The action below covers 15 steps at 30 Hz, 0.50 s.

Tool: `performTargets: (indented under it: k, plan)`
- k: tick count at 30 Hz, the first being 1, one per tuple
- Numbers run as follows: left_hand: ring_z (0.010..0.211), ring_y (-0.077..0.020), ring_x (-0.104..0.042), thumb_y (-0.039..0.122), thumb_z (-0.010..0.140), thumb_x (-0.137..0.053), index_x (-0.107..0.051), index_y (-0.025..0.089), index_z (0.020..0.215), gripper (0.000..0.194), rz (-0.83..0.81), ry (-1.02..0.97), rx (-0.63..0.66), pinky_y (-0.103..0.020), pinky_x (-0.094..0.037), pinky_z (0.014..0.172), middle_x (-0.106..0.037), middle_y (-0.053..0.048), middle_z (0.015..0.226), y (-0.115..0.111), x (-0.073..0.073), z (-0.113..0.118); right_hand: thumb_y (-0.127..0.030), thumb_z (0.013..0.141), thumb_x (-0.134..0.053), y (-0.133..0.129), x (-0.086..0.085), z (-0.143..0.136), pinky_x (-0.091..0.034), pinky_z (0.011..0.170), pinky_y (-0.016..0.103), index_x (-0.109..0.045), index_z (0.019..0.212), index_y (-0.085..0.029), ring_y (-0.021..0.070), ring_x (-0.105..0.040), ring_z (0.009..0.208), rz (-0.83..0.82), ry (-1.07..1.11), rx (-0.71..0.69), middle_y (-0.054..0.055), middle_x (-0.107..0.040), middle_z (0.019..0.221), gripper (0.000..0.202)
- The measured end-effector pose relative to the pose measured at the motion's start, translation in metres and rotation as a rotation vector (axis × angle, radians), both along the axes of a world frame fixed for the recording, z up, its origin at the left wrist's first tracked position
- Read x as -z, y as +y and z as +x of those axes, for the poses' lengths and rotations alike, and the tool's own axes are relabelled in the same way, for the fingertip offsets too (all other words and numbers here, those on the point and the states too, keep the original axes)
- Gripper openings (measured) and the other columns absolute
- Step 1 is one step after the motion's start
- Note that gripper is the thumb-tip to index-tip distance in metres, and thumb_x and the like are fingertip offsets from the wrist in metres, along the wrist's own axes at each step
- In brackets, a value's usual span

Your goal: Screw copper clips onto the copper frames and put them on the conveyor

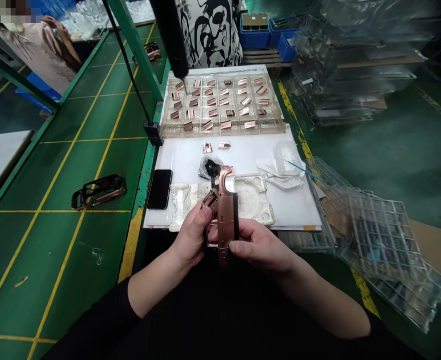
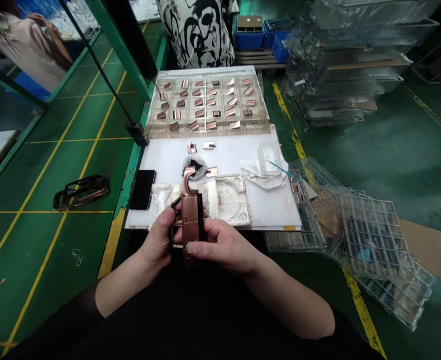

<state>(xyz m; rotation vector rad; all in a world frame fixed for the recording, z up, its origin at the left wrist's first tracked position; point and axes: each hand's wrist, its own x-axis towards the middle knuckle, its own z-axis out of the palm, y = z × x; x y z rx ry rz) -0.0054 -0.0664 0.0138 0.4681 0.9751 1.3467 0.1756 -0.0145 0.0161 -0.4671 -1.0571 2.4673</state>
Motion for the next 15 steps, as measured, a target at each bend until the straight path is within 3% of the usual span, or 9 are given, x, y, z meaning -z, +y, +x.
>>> performTargets:
  k: [4, 6, 9, 11, 15]
  plan:
    - [0.040, -0.0062, -0.035, 0.078, 0.088, -0.081, -0.066, 0.020, 0.113, 0.065, 0.015, -0.013, 0.017, -0.017, -0.032, 0.039, -0.044, 0.011, 0.056, 0.000, -0.003, 0.007, -0.051, 0.084, -0.100, -0.002, 0.001, 0.000, -0.061, 0.098, 0.028, -0.089, 0.115, -0.021, 0.0220, -0.075, 0.112, -0.092, 0.045, -0.033, 0.009, -0.081, 0.119, 0.044]
    - [0.038, -0.0058, -0.034, 0.075, 0.090, -0.082, -0.066, 0.021, 0.116, 0.063, 0.037, -0.020, 0.018, -0.017, -0.029, 0.037, -0.045, 0.011, 0.057, 0.000, -0.003, 0.009, -0.056, 0.083, -0.099, -0.001, 0.004, -0.003, -0.062, 0.096, 0.030, -0.089, 0.106, -0.018, 0.0229, -0.075, 0.107, -0.100, 0.048, -0.033, 0.011, -0.081, 0.116, 0.046]
    - [0.048, -0.0077, -0.050, 0.069, 0.091, -0.084, -0.069, 0.019, 0.125, 0.063, 0.052, 0.031, -0.046, -0.018, -0.041, 0.045, -0.063, 0.004, 0.071, 0.000, -0.001, 0.005, -0.049, 0.091, -0.096, 0.000, 0.009, -0.009, -0.062, 0.099, 0.033, -0.087, 0.117, -0.020, 0.0227, -0.077, 0.106, -0.005, -0.035, 0.038, 0.009, -0.081, 0.115, 0.040]
    - [0.064, -0.0135, -0.065, 0.068, 0.092, -0.084, -0.071, 0.017, 0.132, 0.066, 0.048, 0.097, -0.085, -0.023, -0.054, 0.059, -0.076, -0.004, 0.091, -0.005, 0.000, -0.005, -0.040, 0.094, -0.094, -0.001, 0.010, -0.013, -0.062, 0.100, 0.034, -0.081, 0.129, -0.025, 0.0215, -0.077, 0.109, 0.077, -0.102, 0.086, 0.007, -0.079, 0.124, 0.040]
    - [0.094, -0.0287, -0.078, 0.078, 0.079, -0.089, -0.073, 0.015, 0.136, 0.086, -0.047, 0.268, -0.152, -0.035, -0.063, 0.078, -0.080, -0.015, 0.117, -0.037, 0.001, -0.051, -0.040, 0.094, -0.094, -0.002, 0.009, -0.011, -0.060, 0.092, 0.029, -0.079, 0.129, -0.026, 0.0185, -0.073, 0.104, 0.241, -0.158, 0.038, 0.006, -0.074, 0.128, 0.040]
